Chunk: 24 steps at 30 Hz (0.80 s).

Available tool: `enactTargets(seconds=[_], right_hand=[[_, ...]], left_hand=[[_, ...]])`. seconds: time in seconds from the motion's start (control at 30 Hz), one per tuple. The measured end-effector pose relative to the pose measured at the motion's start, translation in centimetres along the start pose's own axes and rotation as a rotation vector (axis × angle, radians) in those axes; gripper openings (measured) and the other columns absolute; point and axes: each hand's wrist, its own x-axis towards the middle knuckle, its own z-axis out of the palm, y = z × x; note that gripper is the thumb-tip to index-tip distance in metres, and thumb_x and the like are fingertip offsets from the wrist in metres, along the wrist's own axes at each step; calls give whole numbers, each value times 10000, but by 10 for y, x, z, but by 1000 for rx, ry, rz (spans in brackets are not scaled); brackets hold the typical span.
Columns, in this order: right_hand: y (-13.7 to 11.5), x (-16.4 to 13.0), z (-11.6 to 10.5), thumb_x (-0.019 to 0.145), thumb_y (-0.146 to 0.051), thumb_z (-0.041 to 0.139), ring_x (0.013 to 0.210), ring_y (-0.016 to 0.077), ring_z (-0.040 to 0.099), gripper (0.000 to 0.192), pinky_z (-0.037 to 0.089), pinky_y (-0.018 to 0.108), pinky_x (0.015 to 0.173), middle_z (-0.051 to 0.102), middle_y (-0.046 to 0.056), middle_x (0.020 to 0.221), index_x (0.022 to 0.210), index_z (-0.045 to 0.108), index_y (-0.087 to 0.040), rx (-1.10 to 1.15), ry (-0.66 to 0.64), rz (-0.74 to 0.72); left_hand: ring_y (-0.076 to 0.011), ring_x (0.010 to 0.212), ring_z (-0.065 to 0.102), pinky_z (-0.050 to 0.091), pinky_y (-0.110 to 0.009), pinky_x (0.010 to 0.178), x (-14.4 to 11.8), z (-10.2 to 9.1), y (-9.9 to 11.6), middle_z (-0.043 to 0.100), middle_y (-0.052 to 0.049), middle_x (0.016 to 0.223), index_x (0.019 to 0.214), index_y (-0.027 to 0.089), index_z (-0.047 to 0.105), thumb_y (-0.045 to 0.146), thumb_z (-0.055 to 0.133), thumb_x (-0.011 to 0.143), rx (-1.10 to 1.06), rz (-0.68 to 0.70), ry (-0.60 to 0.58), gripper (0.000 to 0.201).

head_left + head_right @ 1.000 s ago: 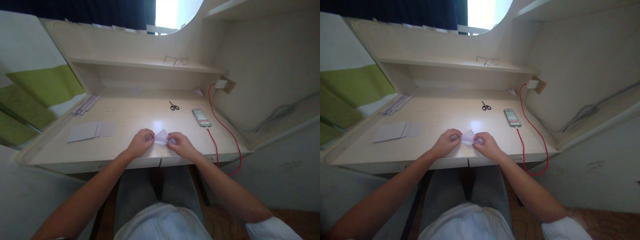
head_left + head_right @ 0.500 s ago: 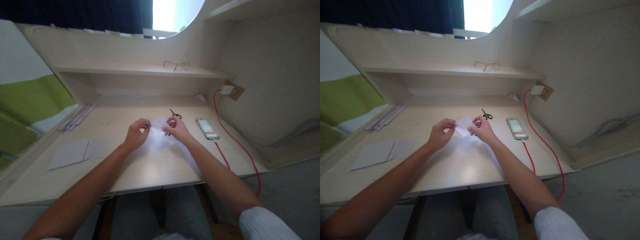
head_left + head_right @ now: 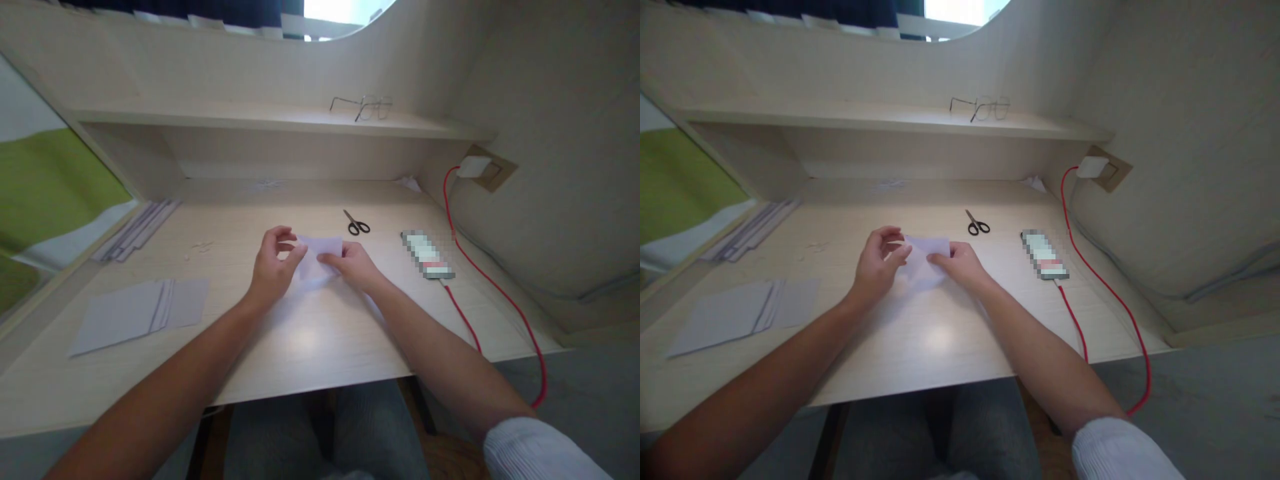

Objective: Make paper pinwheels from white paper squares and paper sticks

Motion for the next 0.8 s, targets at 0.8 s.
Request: enactTargets(seconds=[0.8], right_hand=[[8,-2,10,635,-289,788,713,191,664,166,528,282,641,729,57,743,729,720,-171,318,-76,146]], left_hand=[[-173,876,692,511,-286,796,-7,-4,6,773,-45,923,919,197,805,100,633,796,125,188,-219,233]])
